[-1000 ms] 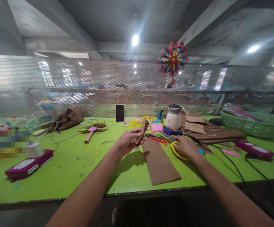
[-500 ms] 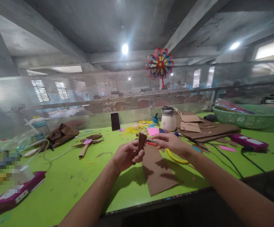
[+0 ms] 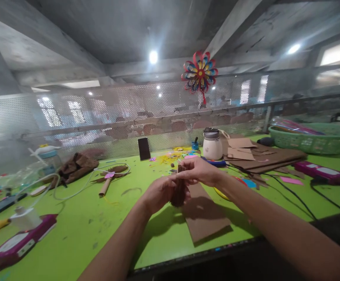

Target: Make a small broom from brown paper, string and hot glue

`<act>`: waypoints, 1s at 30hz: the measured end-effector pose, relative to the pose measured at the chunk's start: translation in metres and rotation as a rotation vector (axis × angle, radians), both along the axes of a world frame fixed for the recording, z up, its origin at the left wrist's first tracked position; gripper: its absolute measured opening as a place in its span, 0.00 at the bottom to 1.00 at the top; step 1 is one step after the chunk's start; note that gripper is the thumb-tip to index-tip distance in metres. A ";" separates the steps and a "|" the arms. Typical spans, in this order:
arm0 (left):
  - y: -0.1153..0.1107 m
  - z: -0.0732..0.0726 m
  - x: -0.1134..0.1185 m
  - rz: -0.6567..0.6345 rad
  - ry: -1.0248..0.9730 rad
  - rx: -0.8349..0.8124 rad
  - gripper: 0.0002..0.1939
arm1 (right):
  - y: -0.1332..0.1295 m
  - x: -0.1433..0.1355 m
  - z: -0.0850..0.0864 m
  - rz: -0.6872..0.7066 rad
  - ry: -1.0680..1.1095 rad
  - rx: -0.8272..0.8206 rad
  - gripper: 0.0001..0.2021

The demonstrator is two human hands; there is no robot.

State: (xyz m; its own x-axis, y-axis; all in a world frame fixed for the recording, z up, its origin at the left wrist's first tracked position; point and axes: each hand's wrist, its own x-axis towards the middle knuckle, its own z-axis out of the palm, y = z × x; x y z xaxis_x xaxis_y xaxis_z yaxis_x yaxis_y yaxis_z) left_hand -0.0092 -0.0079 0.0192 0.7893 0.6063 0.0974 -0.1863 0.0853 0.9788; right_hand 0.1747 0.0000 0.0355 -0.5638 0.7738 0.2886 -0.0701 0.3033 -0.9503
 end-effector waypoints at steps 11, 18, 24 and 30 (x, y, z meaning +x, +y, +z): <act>-0.010 0.002 0.015 0.232 0.242 0.260 0.11 | 0.003 0.007 -0.013 -0.103 0.084 -0.053 0.16; -0.011 0.001 0.016 0.223 0.200 0.331 0.15 | 0.002 0.012 -0.010 0.038 0.141 0.021 0.11; -0.013 0.004 0.014 0.162 0.288 0.452 0.16 | -0.001 0.012 -0.009 -0.070 0.180 0.128 0.10; -0.011 0.008 0.013 0.278 0.284 0.501 0.16 | -0.004 0.008 -0.010 -0.196 0.121 0.180 0.11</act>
State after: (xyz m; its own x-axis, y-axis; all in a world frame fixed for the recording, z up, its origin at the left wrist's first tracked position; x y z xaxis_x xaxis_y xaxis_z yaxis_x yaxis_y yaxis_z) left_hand 0.0034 -0.0189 0.0274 0.6459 0.7272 0.2323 0.1370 -0.4097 0.9019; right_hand 0.1828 -0.0041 0.0254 -0.3614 0.7952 0.4869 -0.1033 0.4849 -0.8685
